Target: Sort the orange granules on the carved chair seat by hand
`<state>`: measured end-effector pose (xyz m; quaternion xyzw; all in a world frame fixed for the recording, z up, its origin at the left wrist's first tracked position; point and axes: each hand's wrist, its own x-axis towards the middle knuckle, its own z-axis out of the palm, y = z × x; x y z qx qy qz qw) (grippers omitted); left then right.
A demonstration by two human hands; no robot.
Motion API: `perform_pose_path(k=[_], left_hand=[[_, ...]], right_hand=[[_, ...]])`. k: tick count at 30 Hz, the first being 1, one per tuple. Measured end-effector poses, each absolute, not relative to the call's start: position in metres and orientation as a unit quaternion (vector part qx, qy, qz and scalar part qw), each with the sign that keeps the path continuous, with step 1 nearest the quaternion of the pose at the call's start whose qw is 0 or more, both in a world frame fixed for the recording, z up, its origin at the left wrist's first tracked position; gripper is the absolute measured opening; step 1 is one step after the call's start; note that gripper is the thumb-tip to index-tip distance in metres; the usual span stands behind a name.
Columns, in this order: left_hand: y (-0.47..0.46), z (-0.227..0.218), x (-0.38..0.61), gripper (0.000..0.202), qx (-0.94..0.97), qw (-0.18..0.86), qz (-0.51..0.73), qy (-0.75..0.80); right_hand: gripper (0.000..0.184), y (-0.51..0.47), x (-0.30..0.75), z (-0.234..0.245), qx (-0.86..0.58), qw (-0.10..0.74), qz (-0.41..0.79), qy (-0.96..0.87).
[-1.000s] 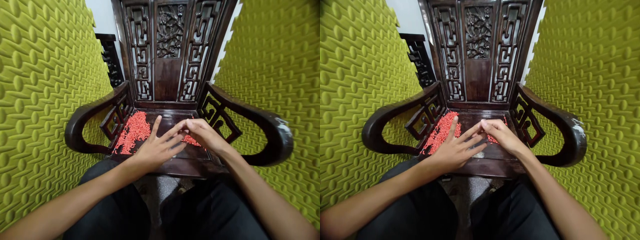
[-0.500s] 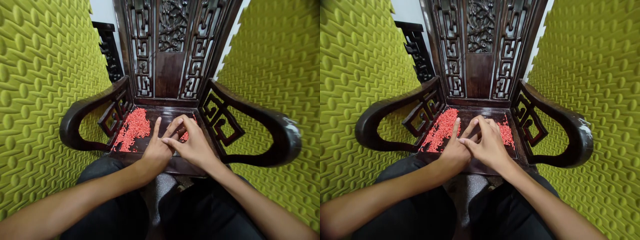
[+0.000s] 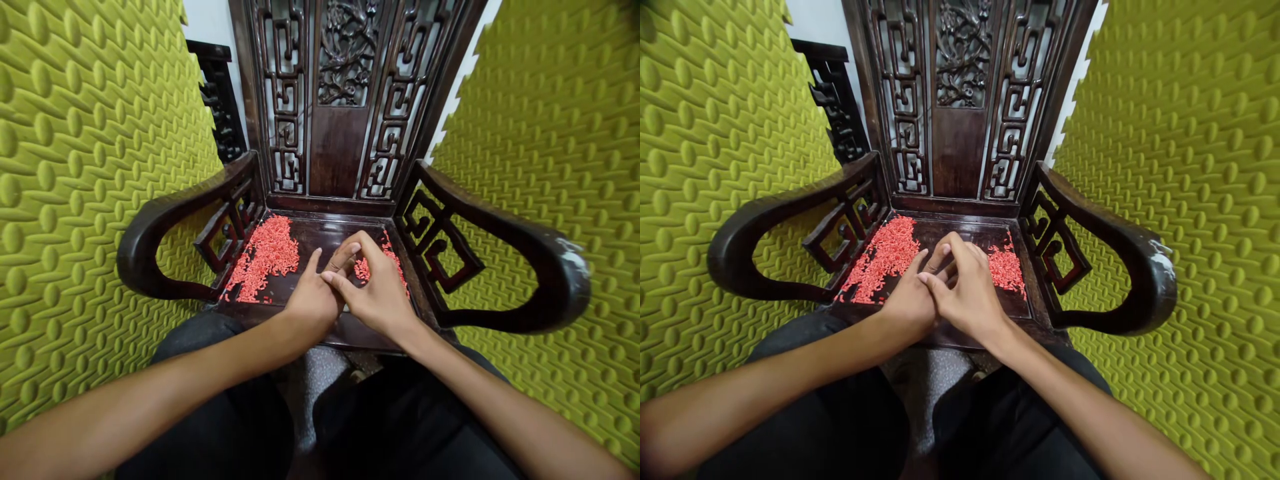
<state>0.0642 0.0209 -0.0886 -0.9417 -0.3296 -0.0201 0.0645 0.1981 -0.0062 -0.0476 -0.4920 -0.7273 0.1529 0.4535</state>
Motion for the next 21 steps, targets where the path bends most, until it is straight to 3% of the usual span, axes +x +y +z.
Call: perform_pose_path(k=[4,8,12,14,18,21], left_hand=[[0.021,-0.08,0.065,0.064,-0.939,0.05,0.016,-0.341],[0.025,-0.076,0.061,0.047,-0.93,0.031,0.037,-0.364],[0.051,-0.075,0.046,0.044,-0.884,-0.035,0.08,-0.46],[0.075,-0.074,0.037,0.039,-0.864,-0.049,0.117,-0.487],[0.128,-0.076,0.026,0.023,-0.829,-0.08,0.193,-0.519],[0.155,-0.088,0.02,0.027,-0.817,-0.09,0.207,-0.531]], right_hand=[[0.027,0.006,0.199,-0.057,-0.503,0.452,0.18,-0.714],[0.027,0.037,0.213,-0.081,-0.493,0.413,0.288,-0.709],[0.034,0.068,0.235,-0.111,-0.549,0.248,0.296,-0.741],[0.027,0.074,0.242,-0.123,-0.562,0.198,0.285,-0.751],[0.012,0.071,0.239,-0.141,-0.562,0.147,0.274,-0.767],[0.014,0.063,0.228,-0.149,-0.555,0.12,0.261,-0.781]])
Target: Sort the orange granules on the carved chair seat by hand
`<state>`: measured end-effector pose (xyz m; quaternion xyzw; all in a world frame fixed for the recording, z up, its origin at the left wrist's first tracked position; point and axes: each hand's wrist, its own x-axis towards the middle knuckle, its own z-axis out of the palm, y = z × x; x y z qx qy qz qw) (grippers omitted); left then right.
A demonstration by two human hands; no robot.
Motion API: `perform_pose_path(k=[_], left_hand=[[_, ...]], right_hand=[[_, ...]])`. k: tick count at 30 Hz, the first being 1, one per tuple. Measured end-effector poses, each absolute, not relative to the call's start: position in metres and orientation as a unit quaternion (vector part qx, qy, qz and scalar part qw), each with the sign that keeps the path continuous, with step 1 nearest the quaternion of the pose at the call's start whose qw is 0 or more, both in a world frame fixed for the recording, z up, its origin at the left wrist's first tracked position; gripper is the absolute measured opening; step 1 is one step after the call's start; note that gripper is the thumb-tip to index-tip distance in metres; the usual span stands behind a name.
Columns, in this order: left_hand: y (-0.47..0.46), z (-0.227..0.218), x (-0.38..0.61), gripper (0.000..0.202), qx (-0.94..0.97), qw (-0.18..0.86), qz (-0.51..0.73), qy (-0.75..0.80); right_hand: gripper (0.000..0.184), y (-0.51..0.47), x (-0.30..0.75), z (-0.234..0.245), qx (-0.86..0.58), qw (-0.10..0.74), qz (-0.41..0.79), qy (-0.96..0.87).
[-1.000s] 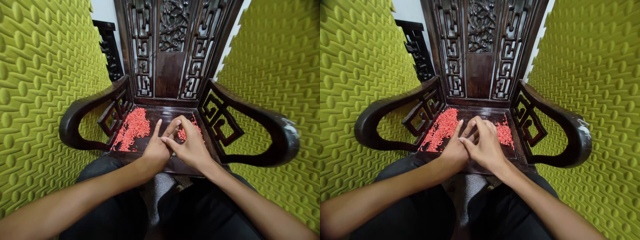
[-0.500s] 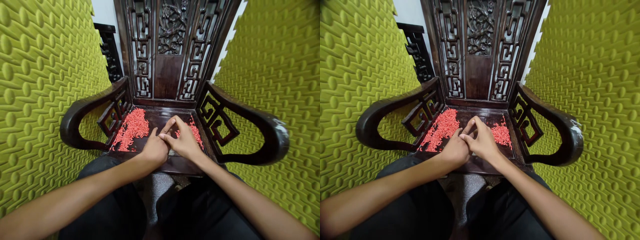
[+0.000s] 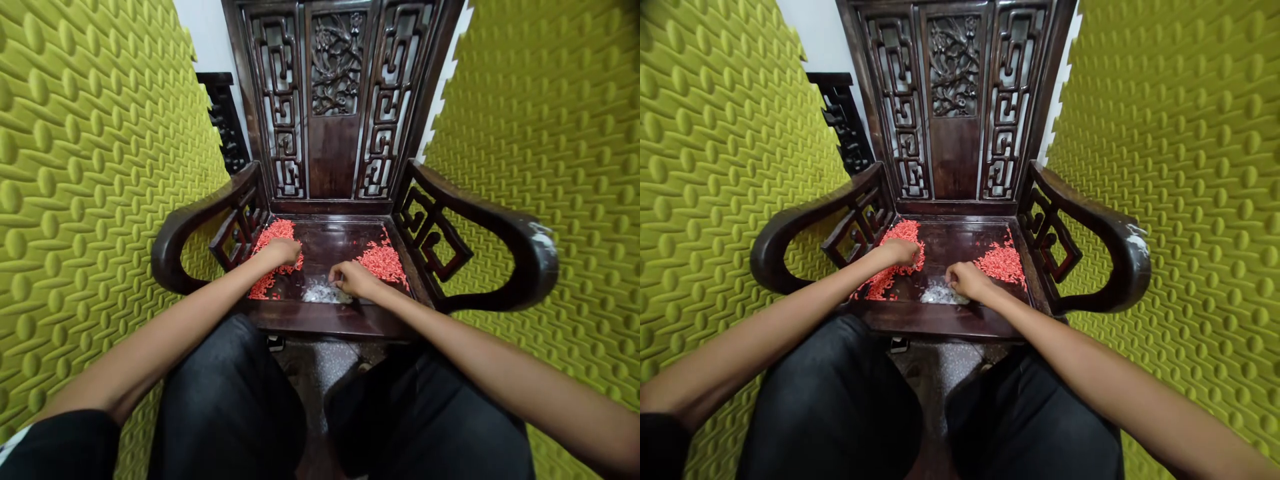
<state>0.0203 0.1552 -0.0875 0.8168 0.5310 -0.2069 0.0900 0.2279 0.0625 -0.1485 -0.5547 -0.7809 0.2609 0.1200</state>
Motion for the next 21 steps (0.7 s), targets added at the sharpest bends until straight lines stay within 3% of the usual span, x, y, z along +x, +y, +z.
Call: perform_pose_path(k=[11,16,21], left_hand=[[0.193,-0.124,-0.029,0.009,0.838,0.242,-0.204,0.445],[0.195,-0.131,-0.036,0.015,0.85,0.27,-0.168,0.42],[0.192,-0.136,-0.033,0.016,0.856,0.287,-0.157,0.4]], right_hand=[[0.016,0.06,0.211,-0.121,-0.515,0.073,0.217,-0.826],[0.019,0.072,0.196,-0.105,-0.487,0.04,0.196,-0.85],[0.025,0.079,0.197,-0.123,-0.495,0.029,0.189,-0.847]])
